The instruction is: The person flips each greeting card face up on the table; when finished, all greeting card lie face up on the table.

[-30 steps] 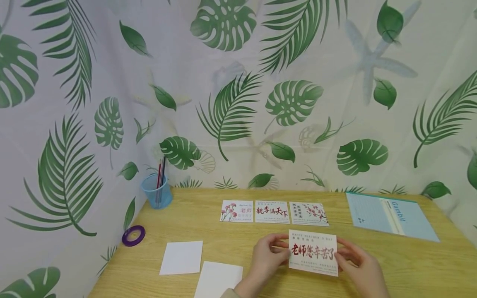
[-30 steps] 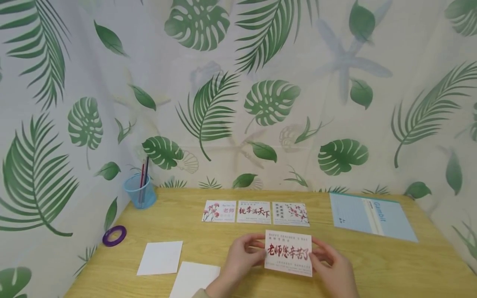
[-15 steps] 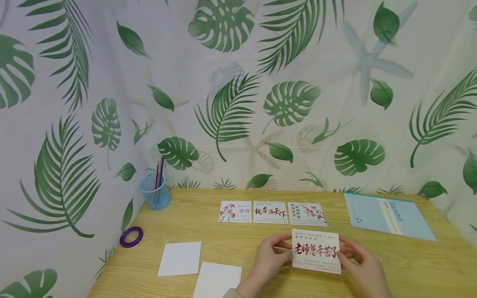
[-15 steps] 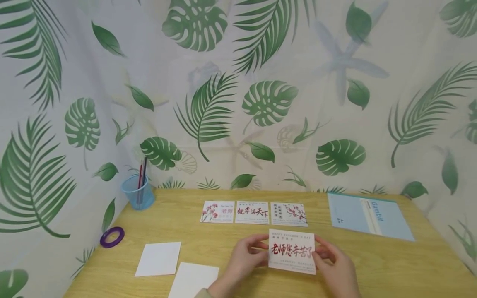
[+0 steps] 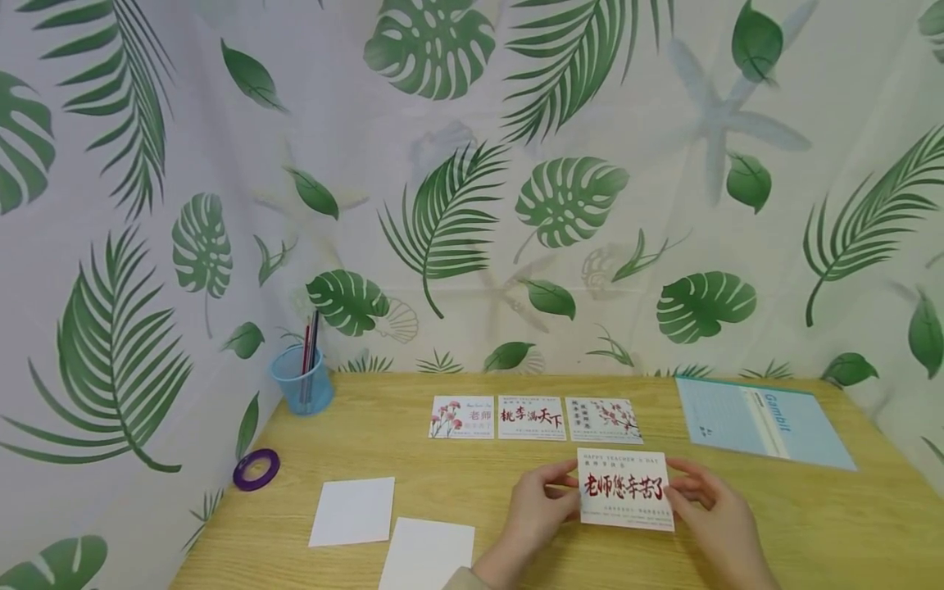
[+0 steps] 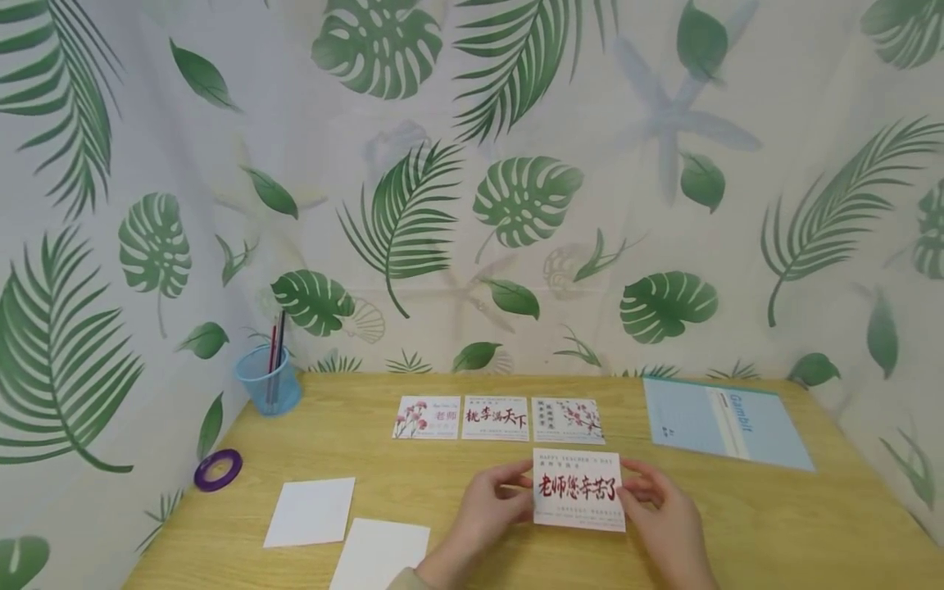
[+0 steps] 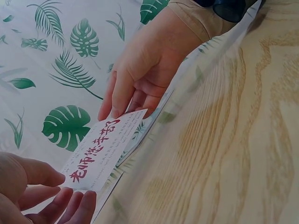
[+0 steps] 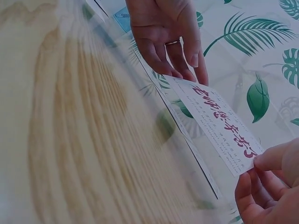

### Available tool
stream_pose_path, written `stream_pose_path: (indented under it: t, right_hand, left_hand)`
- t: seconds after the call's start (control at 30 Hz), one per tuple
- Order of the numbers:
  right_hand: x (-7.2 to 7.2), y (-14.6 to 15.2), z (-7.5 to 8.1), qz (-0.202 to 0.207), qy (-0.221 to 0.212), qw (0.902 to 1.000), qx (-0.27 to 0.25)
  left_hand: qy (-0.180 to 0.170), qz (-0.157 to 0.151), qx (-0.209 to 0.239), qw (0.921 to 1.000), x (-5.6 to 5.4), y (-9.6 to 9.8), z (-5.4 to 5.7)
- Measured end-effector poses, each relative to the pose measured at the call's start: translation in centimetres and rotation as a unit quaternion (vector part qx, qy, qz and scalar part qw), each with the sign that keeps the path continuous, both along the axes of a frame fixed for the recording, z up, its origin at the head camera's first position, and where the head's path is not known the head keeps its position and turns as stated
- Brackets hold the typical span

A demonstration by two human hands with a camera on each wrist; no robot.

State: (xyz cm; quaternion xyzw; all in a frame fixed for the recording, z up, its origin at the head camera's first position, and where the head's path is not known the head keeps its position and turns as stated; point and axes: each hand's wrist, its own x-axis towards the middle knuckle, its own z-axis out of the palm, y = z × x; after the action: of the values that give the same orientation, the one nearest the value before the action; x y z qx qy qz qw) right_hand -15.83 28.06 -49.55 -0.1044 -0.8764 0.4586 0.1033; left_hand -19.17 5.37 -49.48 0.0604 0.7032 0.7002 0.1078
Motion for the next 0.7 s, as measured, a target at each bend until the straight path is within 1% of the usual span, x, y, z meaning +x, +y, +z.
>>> stream_pose_path:
  t: [0.17,0.3,0.43,0.53,0.7]
  right_hand:
    - [-0.1,0.2,-0.3,0.006,0.001,1.0000,0.007]
    - [-0.3,0.4,-0.5,0.018,0.001,0.9997,0.018]
    - [-0.6,0.7,-0.7,0.037,-0.014,0.9989,0.026]
    - [-0.8,0.8,-1.0,0.047,-0.017,0.9982,0.032]
    - [-1.1,0.9,-1.2,0.047,-0.041,0.9971,0.044]
  left_hand:
    - [-0.001,0.000,-0.013,0.9999,-0.1,0.2,-0.2]
    - [0.004,0.004,-0.037,0.9993,-0.2,0.3,-0.3]
    - [0.005,0.006,-0.053,0.9985,-0.4,0.4,-0.4]
    - [0.003,0.007,-0.063,0.9980,-0.6,0.4,-0.5]
    - [-0.004,0.006,-0.064,0.9979,-0.9,0.8,-1.0]
